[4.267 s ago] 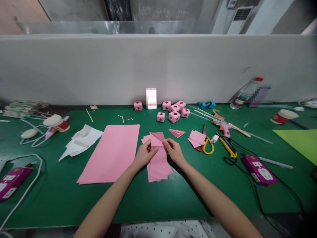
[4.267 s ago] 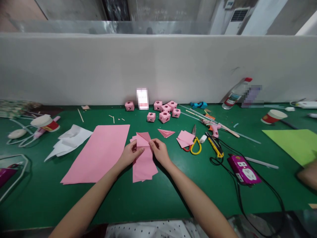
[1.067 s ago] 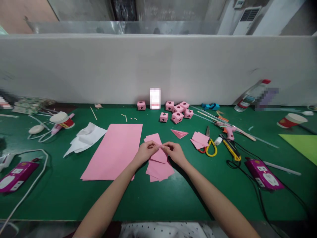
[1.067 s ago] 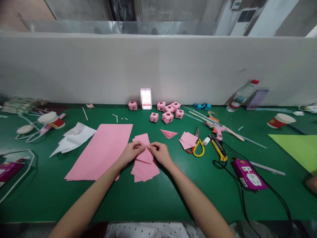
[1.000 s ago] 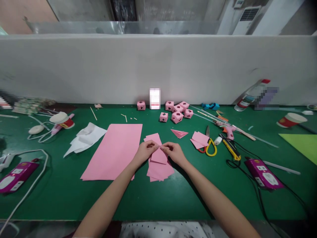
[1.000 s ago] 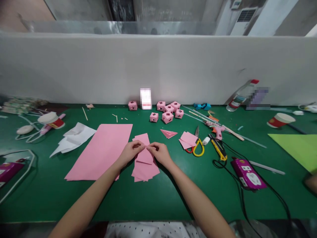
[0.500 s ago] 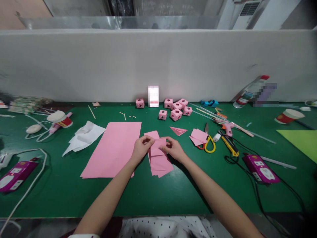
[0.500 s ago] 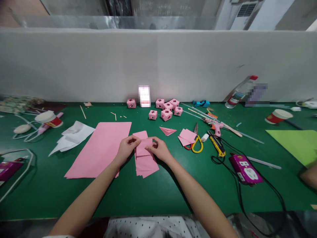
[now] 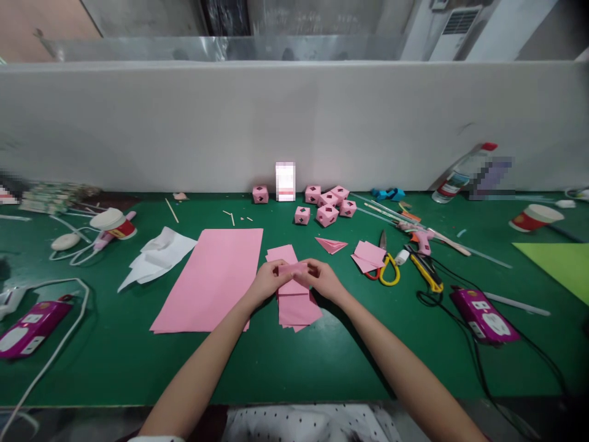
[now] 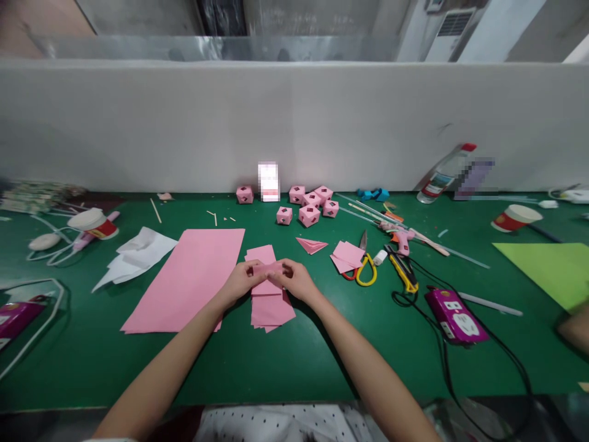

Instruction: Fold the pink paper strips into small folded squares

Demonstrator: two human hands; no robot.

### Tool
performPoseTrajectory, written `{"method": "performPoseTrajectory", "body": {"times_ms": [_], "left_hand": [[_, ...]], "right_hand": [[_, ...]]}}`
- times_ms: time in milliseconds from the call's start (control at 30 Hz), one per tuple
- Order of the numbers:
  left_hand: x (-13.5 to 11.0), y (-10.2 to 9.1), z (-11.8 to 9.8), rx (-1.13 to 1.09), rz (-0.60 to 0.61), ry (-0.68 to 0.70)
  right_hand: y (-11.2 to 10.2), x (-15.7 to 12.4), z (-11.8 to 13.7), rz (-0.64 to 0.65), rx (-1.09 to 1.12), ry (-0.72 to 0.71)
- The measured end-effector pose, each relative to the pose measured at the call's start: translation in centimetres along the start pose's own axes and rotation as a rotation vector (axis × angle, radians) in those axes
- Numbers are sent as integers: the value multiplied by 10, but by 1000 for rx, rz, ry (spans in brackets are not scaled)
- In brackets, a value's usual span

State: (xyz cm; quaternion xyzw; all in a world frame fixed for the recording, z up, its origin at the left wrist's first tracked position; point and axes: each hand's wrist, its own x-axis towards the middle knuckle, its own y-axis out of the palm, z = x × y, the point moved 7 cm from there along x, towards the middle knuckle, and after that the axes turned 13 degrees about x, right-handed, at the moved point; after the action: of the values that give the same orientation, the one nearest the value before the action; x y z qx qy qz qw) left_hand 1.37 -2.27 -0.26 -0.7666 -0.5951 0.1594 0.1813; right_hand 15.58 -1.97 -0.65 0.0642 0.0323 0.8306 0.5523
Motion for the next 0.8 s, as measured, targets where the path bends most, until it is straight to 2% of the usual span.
{"method": "performPoseTrajectory", "body": {"times_ms": [233, 467, 667, 800], "left_hand": [[-2, 4, -2, 55, 52, 4], [0, 0, -4, 25, -51, 63], [-3, -4, -2, 84, -105, 19], [-4, -4, -7, 101, -113, 52]], "right_hand": [[-6, 0, 1, -82, -118, -53], [-6, -1, 2, -106, -221, -110], [-7, -1, 0, -125, -133, -80], [-8, 0, 3, -131, -112, -90]]}}
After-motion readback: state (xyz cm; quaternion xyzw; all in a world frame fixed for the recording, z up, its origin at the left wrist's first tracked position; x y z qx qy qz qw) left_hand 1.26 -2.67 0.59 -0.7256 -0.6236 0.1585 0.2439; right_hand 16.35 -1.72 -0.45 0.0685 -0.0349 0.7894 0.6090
